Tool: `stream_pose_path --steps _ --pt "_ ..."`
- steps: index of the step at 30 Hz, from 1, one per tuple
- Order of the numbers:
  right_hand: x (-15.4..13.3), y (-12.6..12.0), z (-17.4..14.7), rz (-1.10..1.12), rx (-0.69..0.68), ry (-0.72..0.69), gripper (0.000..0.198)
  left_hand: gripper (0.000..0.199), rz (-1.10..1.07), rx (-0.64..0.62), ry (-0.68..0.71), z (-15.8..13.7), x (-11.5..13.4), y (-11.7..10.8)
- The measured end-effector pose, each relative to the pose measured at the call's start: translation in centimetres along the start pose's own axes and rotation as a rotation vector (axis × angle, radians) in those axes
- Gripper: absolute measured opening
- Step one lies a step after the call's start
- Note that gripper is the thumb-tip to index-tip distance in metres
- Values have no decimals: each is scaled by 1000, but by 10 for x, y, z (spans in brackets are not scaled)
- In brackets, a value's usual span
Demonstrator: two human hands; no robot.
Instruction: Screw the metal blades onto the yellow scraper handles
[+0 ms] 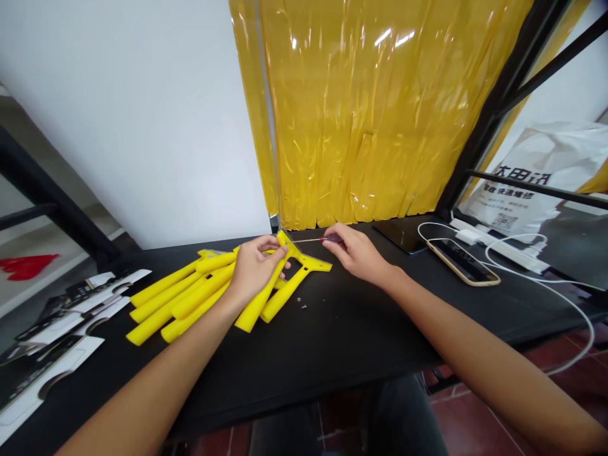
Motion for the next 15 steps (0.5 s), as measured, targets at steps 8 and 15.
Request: stream_pose_path --steps 8,15 --pt "4 8 -2 52 -117 153 32 22 65 18 55 1 -2 -4" --pt "4 3 0 42 -52 152 40 21 100 -2 51 1 -3 -2"
Point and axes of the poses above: each hand's wrist, its own z-axis towards the middle knuckle, its own y-axis out of the palm, x = y × z, the point moved 5 cm from there along z, towards the middle knuckle, and after that the axes turned 2 degrees about z, right-handed, at the moved point
